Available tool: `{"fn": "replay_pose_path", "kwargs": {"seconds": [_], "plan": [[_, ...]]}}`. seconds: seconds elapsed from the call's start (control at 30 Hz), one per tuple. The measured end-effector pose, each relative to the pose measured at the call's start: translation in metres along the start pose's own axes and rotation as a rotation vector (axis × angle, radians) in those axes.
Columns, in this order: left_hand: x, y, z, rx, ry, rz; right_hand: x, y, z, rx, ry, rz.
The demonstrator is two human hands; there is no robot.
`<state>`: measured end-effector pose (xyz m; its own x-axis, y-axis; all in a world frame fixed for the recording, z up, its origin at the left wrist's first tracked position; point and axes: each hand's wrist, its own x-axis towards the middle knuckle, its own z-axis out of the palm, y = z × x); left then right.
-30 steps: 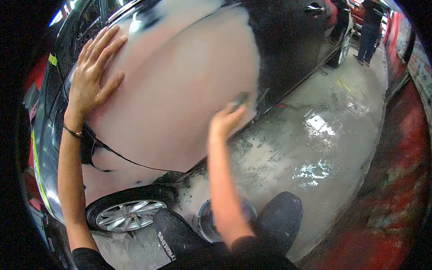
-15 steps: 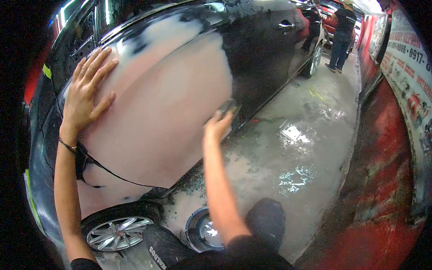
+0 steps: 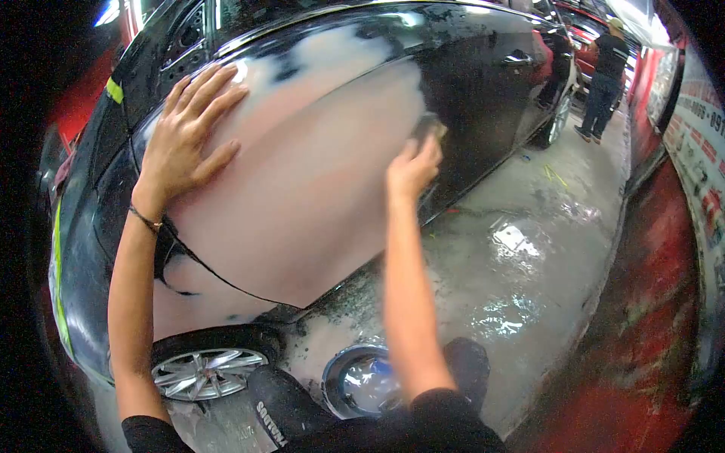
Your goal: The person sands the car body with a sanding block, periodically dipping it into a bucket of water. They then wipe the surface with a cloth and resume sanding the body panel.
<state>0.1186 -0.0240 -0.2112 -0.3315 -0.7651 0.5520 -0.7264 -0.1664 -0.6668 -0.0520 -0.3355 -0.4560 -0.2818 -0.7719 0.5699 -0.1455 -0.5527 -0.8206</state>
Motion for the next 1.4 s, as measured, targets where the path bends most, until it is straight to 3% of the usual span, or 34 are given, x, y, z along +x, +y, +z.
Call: {"fn": "replay_pose_path", "kwargs": {"seconds": [0.03, 0.1, 0.17, 0.23, 0.33, 0.37, 0.43, 0.53, 0.57, 0.67, 0.77, 0.83, 0.9, 0.97, 1.0, 1.03, 1.1, 1.2, 1.3, 1.4], "plan": [[0.001, 0.0, 0.001, -0.003, 0.015, 0.007, -0.046, -0.027, -0.002, -0.023, 0.028, -0.171], [0.0, 0.0, 0.002, 0.008, 0.024, 0.01, -0.143, -0.068, -0.008, 0.011, -0.052, -0.289], [-0.001, 0.0, 0.002, 0.018, 0.027, 0.018, -0.167, -0.074, -0.017, -0.003, -0.129, -0.391], [-0.002, -0.001, 0.002, 0.019, 0.023, 0.022, -0.123, -0.05, -0.02, -0.065, -0.143, -0.503], [0.0, -0.002, 0.006, 0.014, 0.017, 0.006, 0.023, -0.029, -0.005, -0.039, -0.004, -0.376], [0.0, -0.002, 0.006, 0.014, 0.007, 0.001, 0.065, -0.015, 0.003, -0.01, 0.026, -0.328], [-0.001, -0.003, 0.005, 0.013, 0.015, 0.01, 0.098, -0.026, 0.003, -0.025, -0.023, -0.014], [-0.003, -0.004, 0.008, 0.009, 0.034, 0.006, 0.015, -0.038, 0.013, -0.039, 0.067, -0.349], [-0.004, -0.003, 0.008, 0.011, 0.036, 0.006, -0.042, -0.069, -0.001, -0.025, 0.015, -0.357], [-0.004, -0.003, 0.007, 0.02, 0.032, 0.008, -0.167, -0.071, -0.019, 0.076, -0.165, -0.488], [-0.004, -0.006, 0.011, 0.036, 0.047, 0.028, -0.108, -0.033, -0.02, -0.03, -0.147, -0.674], [-0.003, -0.004, 0.011, 0.041, 0.051, 0.04, -0.014, -0.015, -0.01, -0.025, -0.004, -0.539], [0.0, -0.003, 0.008, 0.065, 0.056, 0.048, 0.08, 0.029, 0.002, -0.115, -0.05, -0.237], [0.002, -0.001, 0.0, 0.027, 0.003, 0.028, 0.084, 0.002, 0.001, 0.157, -0.037, 0.092], [0.005, 0.004, -0.009, 0.004, -0.051, 0.0, 0.06, -0.018, -0.005, 0.149, -0.107, -0.031], [0.005, 0.006, -0.015, -0.016, -0.105, -0.026, 0.022, -0.013, 0.007, -0.027, -0.049, -0.267], [0.002, 0.003, -0.011, 0.001, -0.063, 0.006, -0.105, -0.089, -0.005, 0.086, -0.066, -0.287], [-0.001, 0.004, -0.015, 0.025, -0.052, 0.028, -0.216, -0.094, -0.02, 0.154, -0.279, -0.644], [-0.001, 0.0, -0.002, 0.043, 0.014, 0.068, -0.137, -0.035, -0.014, 0.01, -0.132, -0.756], [0.004, -0.004, 0.006, 0.051, 0.04, 0.083, -0.001, 0.012, -0.008, 0.029, 0.069, -0.44]]}}
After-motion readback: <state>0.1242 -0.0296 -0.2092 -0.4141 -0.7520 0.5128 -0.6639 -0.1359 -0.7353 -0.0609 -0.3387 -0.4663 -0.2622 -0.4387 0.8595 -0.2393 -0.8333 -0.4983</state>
